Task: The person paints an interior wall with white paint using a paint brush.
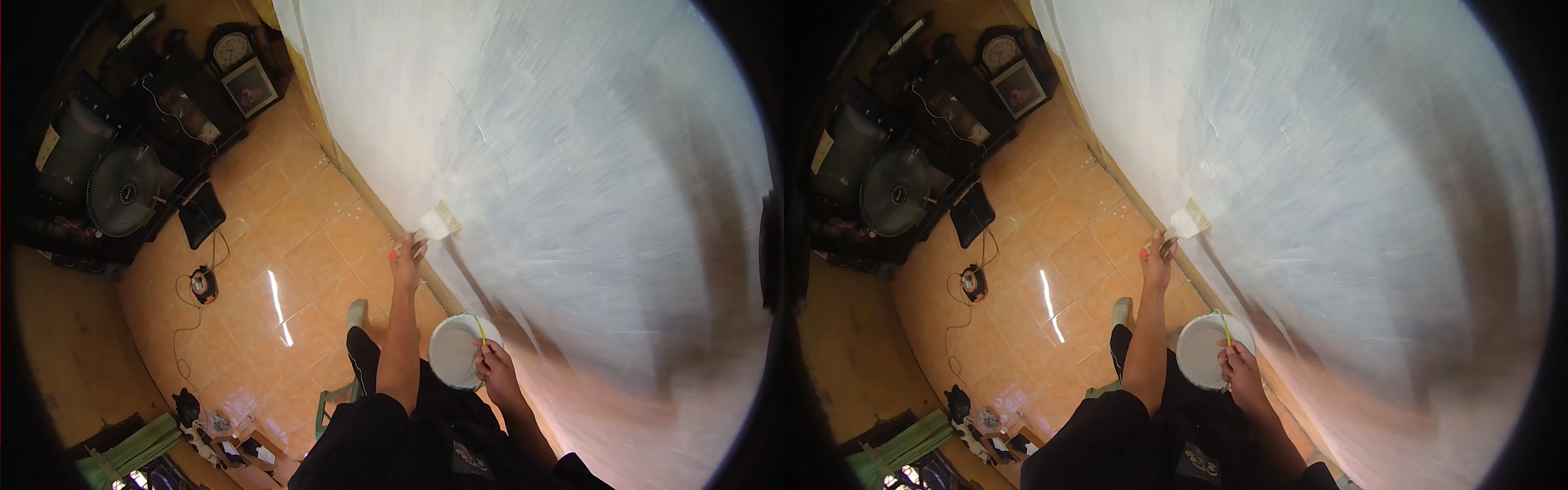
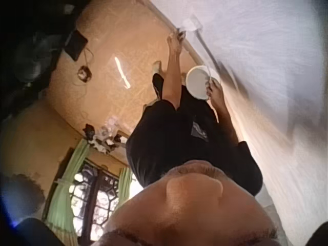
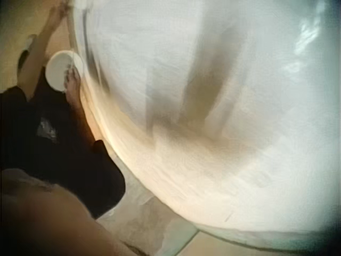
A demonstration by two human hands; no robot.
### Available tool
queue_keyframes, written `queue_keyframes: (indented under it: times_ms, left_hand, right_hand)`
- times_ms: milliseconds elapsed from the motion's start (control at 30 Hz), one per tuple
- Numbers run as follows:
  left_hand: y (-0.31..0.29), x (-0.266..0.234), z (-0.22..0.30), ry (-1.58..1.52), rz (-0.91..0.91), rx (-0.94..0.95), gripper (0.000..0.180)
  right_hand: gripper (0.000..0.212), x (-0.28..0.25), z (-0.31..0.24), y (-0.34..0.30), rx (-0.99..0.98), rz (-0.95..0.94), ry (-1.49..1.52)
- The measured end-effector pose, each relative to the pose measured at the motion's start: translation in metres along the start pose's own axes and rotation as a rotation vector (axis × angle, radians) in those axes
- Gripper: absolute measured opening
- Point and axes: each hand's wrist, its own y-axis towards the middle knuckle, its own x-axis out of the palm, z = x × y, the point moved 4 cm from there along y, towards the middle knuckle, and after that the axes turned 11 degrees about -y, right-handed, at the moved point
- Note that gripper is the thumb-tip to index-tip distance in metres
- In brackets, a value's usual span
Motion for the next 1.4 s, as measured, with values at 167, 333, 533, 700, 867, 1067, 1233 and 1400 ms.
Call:
queue_keyframes:
  times_ms: [167,333,533,700,867,1067,1233,1400]
  left_hand:
    - [0.031,-0.083,-0.01,0.218,0.216,0.062,0.029]
    - [0.052,-0.022,0.004,0.126,0.27,0.219,0.029]
    - [-0.022,0.177,0.108,0.225,0.052,0.38,0.036]
    - [-0.05,0.224,0.154,0.069,-0.135,0.415,0.029]
    - [0.017,0.128,0.097,-0.051,-0.189,0.153,0.028]
    - [0.065,-0.047,0.021,-0.019,0.091,0.003,0.026]
    - [0.063,-0.084,-0.003,0.217,0.356,0.132,0.024]
    - [-0.021,0.053,-0.013,0.233,0.229,0.236,0.029]
  right_hand:
    - [0.021,0.002,0.014,0.008,0.06,-0.005,-0.016]
    - [0.021,0.005,0.019,0.015,0.07,-0.014,-0.019]
    - [0.022,0.012,0.014,0.017,0.04,-0.039,-0.015]
    - [0.022,0.025,0.013,0.021,0.064,-0.047,-0.058]
    - [0.021,0.024,0.013,0.021,0.024,-0.005,-0.037]
    - [0.021,0.024,0.028,0.029,0.072,0.022,-0.04]
    - [0.02,0.028,0.036,0.031,0.086,0.005,-0.039]
    - [0.019,-0.001,0.06,0.035,0.095,0.11,-0.025]
